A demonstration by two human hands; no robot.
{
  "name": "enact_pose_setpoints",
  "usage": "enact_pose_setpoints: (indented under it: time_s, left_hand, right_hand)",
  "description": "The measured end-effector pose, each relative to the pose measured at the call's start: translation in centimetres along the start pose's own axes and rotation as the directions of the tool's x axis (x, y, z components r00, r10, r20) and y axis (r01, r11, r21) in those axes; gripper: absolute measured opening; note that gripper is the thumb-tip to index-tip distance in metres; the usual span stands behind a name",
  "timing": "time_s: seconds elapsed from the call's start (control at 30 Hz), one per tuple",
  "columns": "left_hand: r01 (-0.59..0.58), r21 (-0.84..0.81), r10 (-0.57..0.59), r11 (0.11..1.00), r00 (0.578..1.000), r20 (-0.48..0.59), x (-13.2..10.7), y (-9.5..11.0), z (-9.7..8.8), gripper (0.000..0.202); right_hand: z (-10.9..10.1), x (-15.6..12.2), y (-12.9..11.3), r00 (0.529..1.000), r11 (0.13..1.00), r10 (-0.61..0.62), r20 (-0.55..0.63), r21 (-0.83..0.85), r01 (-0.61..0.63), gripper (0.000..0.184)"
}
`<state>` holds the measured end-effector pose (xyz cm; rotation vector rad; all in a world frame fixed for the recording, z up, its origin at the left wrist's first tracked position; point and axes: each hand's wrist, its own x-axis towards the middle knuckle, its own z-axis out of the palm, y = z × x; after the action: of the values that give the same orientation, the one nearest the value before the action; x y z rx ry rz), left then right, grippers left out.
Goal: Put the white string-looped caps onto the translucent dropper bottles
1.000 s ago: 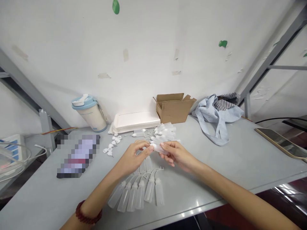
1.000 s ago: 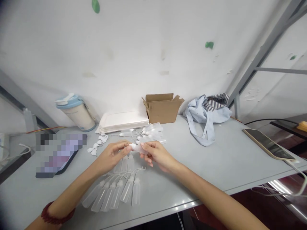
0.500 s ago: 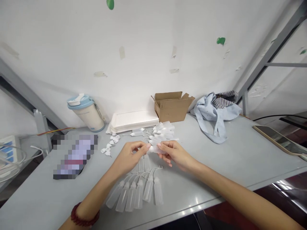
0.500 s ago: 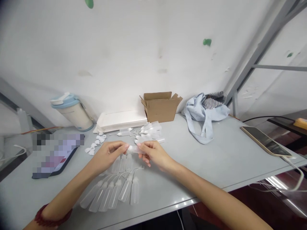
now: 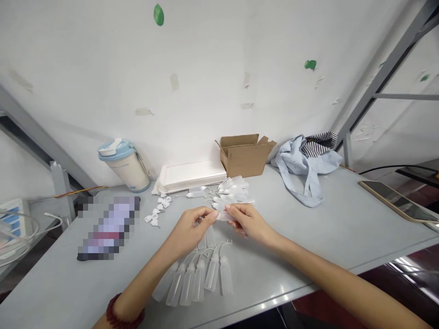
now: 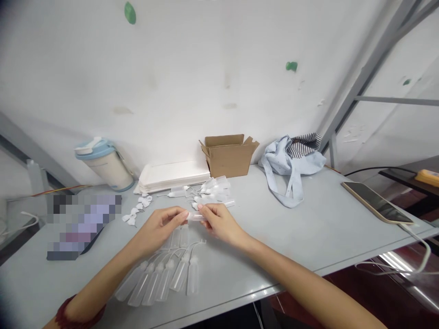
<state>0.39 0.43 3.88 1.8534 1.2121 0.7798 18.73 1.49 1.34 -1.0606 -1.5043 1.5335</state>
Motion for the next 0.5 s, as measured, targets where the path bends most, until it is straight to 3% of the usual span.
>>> enact_pose_setpoints:
  time_s: [0.17, 0.3, 0.4, 0.5]
  left_hand:
    - [0.057, -0.033, -0.057, 0.998, 0.998, 0.021, -0.1, -0.1, 0.1, 0.044]
    - [-0.109, 0.094, 0.109, 0.990, 0.994, 0.006, -0.5, -0.3, 0.7, 0.034]
    - [-0.266, 0.188, 0.279, 0.945, 0.959, -0.047, -0.6, -0.5, 1.1, 0.019]
    - [-0.282, 0.206, 0.308, 0.937, 0.945, -0.108, -0.2, -0.7, 0.9, 0.009]
  right_hand:
    - [0.1, -0.1, -0.1, 0.998, 0.997, -0.058, -0.030, -0.043, 0.057, 0.048]
    - [-0.1, -0.2, -0.4, 0.997, 0.995, 0.080, -0.008, 0.063, -0.080, 0.048]
    - [-0.2, -0.2, -0.4, 0.987, 0.981, 0.162, 0.021, 0.109, -0.163, 0.050]
    - [-0.2, -0.1, -0.3, 0.994, 0.988, 0.107, 0.037, 0.104, -0.110, 0.049]
